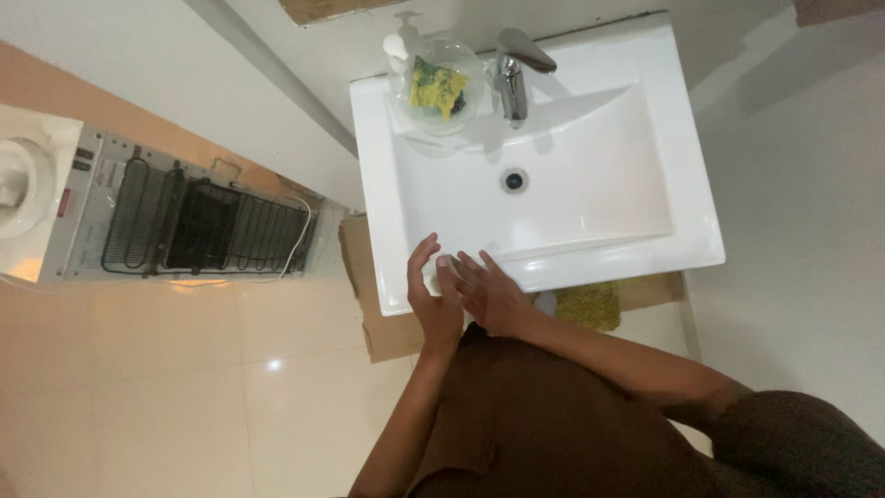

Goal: The person wipes the surfaces of a white pedestal sink, including the basin, the rim, and the faucet, using a green cloth.

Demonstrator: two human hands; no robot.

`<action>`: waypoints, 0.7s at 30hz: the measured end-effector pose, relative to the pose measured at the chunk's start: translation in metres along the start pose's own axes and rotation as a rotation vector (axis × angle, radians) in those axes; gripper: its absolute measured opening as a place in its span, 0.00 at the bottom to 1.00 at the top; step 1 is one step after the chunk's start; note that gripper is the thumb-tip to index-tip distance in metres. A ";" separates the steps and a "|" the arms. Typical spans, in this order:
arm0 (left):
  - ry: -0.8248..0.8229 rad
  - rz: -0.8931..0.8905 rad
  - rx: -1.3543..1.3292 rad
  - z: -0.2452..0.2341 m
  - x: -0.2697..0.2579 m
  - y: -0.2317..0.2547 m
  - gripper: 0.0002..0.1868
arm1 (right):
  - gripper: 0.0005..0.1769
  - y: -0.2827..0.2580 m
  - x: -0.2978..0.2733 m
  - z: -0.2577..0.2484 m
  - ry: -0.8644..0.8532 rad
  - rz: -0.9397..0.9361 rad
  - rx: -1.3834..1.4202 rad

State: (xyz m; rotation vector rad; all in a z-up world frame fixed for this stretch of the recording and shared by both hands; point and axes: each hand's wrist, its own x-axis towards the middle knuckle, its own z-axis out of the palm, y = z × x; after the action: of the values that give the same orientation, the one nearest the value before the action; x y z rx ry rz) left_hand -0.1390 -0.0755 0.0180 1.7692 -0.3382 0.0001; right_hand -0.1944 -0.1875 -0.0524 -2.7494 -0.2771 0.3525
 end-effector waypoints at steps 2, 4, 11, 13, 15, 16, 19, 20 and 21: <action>-0.008 0.037 0.029 0.004 0.000 0.002 0.15 | 0.37 0.005 -0.016 0.002 0.055 0.050 0.008; -0.006 0.028 0.017 0.009 -0.001 0.006 0.16 | 0.37 0.014 -0.033 0.001 0.110 0.098 0.016; -0.041 0.002 0.039 0.026 -0.002 0.015 0.16 | 0.36 0.067 -0.098 0.019 0.147 0.357 -0.122; -0.048 0.017 0.036 0.031 -0.002 0.018 0.15 | 0.34 0.085 -0.113 0.025 0.171 0.421 -0.107; -0.056 0.033 0.034 0.035 -0.001 0.021 0.15 | 0.35 0.105 -0.130 0.029 0.170 0.561 -0.187; -0.058 0.036 0.030 0.037 -0.001 0.022 0.15 | 0.35 0.114 -0.139 0.031 0.173 0.566 -0.184; -0.067 0.038 0.026 0.044 0.000 0.025 0.16 | 0.34 0.141 -0.165 0.033 0.292 0.619 -0.157; -0.070 0.036 0.025 0.046 0.001 0.026 0.16 | 0.34 0.149 -0.172 0.034 0.327 0.661 -0.140; -0.077 0.034 0.028 0.049 0.001 0.027 0.16 | 0.34 0.157 -0.178 0.033 0.362 0.702 -0.122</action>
State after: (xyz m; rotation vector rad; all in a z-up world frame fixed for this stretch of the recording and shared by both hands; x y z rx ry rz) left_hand -0.1531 -0.1270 0.0327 1.7940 -0.4259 -0.0394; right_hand -0.3494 -0.3624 -0.1036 -2.8739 0.7948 -0.0058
